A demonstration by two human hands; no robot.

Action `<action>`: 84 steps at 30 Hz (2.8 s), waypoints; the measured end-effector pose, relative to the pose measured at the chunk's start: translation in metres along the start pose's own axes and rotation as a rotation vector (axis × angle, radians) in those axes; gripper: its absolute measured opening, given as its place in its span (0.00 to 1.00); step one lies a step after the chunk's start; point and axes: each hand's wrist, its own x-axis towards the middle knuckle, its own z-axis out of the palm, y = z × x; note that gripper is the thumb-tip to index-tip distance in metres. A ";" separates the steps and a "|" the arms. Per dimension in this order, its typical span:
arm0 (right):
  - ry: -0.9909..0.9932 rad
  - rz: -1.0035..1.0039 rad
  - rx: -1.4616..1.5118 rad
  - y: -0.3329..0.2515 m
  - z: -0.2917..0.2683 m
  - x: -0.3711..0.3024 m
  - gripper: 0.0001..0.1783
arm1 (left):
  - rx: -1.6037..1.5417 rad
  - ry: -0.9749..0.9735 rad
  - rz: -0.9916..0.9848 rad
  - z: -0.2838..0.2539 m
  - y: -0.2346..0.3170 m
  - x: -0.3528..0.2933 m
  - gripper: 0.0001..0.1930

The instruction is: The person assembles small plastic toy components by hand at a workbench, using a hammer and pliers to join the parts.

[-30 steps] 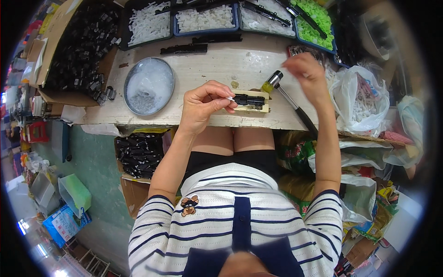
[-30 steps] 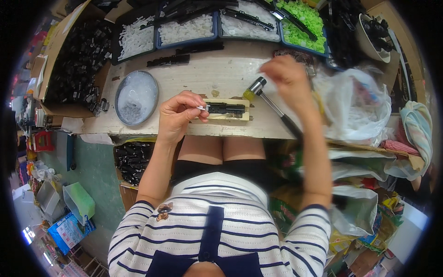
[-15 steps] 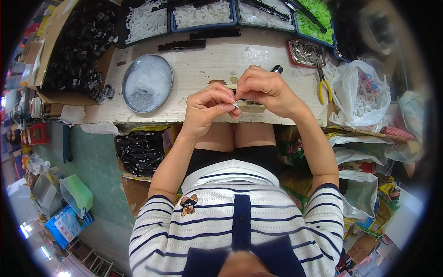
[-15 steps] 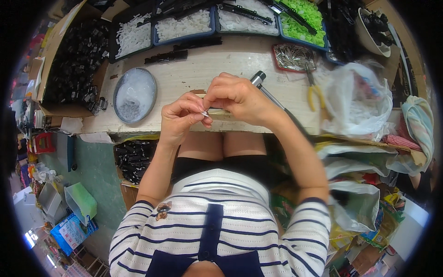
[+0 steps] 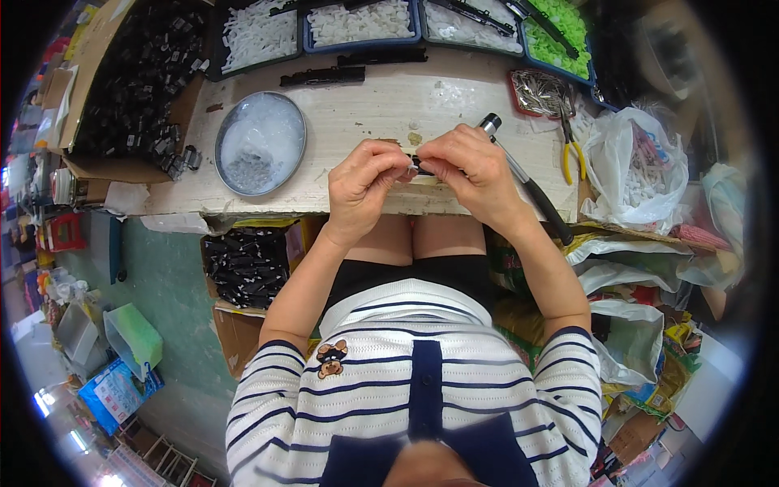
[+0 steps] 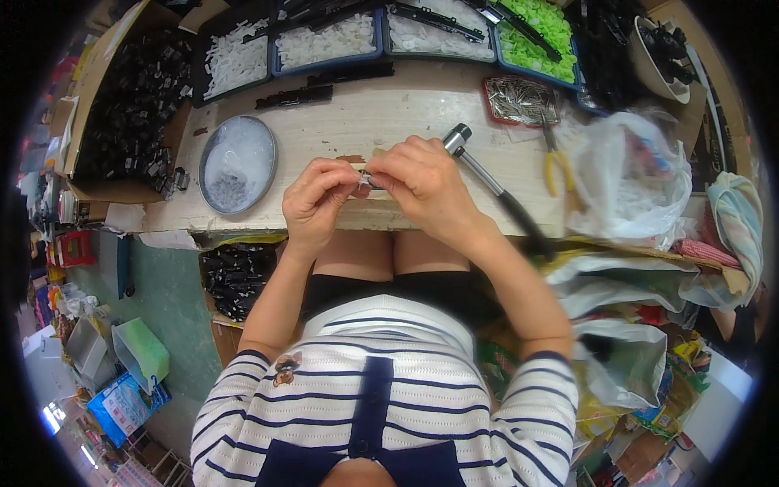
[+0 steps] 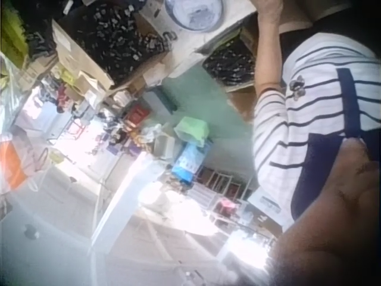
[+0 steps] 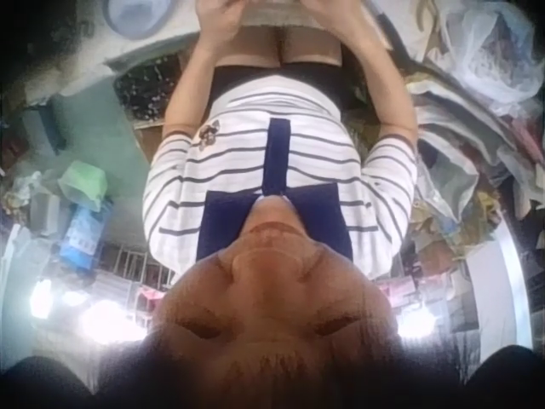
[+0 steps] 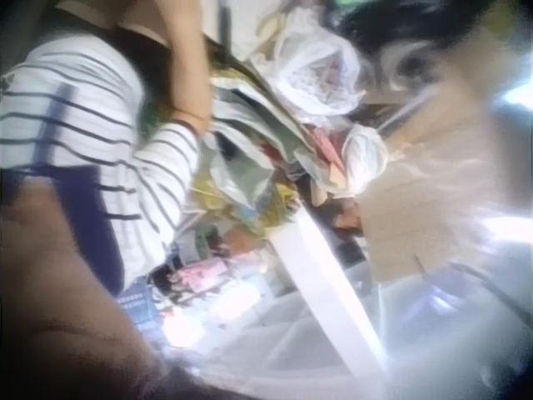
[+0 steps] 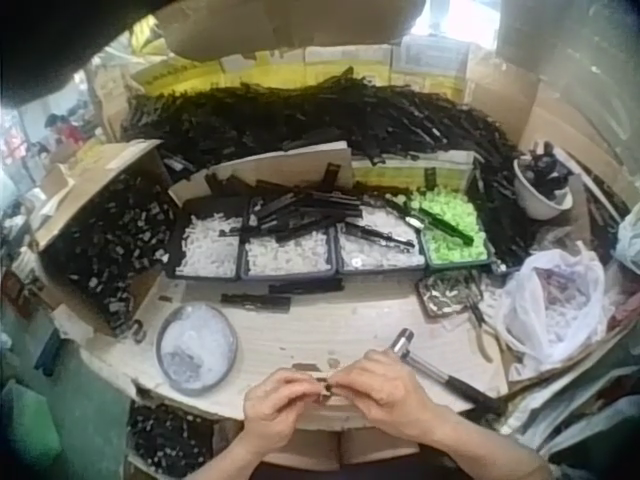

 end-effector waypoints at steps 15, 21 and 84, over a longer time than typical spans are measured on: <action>-0.105 -0.037 -0.358 0.012 0.010 -0.015 0.08 | 0.613 -0.189 0.058 -0.014 -0.007 0.008 0.15; -0.180 0.004 -0.286 0.011 0.007 -0.012 0.09 | 0.629 -0.258 0.007 -0.011 -0.009 0.011 0.15; 0.197 0.242 -0.061 0.059 -0.098 -0.008 0.03 | -1.014 -0.287 -0.635 0.075 -0.023 0.121 0.11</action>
